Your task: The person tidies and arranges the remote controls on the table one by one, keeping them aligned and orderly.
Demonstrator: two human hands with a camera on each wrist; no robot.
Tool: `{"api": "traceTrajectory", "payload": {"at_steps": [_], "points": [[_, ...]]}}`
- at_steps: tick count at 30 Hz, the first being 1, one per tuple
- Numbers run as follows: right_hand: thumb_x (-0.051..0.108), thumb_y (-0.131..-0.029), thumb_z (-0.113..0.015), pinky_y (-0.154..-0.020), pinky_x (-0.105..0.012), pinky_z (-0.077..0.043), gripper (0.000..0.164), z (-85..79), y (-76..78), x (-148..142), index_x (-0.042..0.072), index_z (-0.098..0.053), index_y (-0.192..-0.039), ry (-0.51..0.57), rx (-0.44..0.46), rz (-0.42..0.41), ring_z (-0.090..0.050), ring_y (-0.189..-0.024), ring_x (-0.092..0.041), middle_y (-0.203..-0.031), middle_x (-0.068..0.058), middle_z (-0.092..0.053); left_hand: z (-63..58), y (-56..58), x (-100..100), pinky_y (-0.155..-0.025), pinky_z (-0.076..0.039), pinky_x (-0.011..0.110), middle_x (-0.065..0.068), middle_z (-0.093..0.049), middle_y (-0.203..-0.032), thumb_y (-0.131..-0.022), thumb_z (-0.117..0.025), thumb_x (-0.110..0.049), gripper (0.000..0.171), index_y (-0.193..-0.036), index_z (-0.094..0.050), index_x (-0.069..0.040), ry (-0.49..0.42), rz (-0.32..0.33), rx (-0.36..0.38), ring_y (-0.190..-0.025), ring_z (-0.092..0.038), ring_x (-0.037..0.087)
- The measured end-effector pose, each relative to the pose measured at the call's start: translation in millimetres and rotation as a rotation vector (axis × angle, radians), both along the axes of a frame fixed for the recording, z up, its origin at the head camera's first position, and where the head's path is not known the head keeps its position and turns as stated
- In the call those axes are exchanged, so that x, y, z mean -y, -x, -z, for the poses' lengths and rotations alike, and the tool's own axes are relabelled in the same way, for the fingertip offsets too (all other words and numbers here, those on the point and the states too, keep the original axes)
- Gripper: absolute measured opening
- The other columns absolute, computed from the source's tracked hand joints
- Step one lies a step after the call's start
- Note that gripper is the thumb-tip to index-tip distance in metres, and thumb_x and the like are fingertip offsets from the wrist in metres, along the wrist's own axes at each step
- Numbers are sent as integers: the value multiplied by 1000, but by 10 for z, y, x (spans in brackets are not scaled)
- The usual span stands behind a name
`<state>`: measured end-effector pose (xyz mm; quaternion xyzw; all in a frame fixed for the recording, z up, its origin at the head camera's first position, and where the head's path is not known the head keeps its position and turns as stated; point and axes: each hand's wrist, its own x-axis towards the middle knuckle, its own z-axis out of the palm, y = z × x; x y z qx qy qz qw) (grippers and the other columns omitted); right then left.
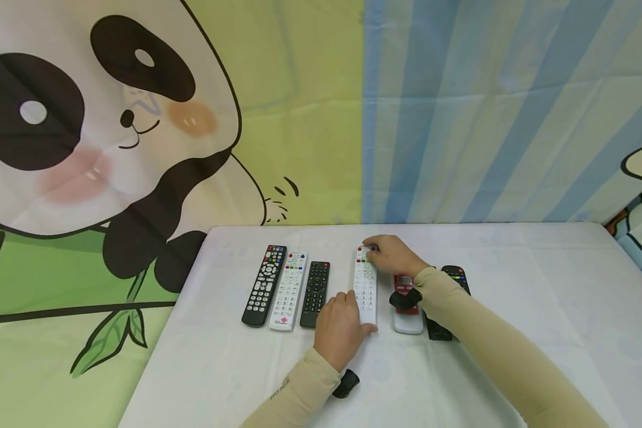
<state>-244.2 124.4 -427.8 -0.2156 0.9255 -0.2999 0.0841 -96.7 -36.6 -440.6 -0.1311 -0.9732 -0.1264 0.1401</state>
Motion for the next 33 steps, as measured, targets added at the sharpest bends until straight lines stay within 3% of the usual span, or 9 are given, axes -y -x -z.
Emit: {"api": "traceTrajectory", "payload": {"at_steps": [14, 33], "points": [[12, -98, -53, -82, -40, -43, 42, 48, -32, 44, -4, -58, -136, -28, 37, 4, -58, -96, -28, -131, -22, -63, 44, -23, -30, -60, -50, 34, 6, -58, -74, -56, -96, -48, 73, -98, -67, 4, 15, -7, -9, -66, -60, 21], [11, -98, -54, -92, -46, -46, 43, 77, -49, 40, -5, -55, -138, -23, 42, -22, -61, -110, -31, -133, -23, -61, 95, -17, -50, -61, -49, 34, 7, -59, -77, -56, -95, -50, 77, -102, -67, 5, 56, -35, 33, -69, -60, 22]]}}
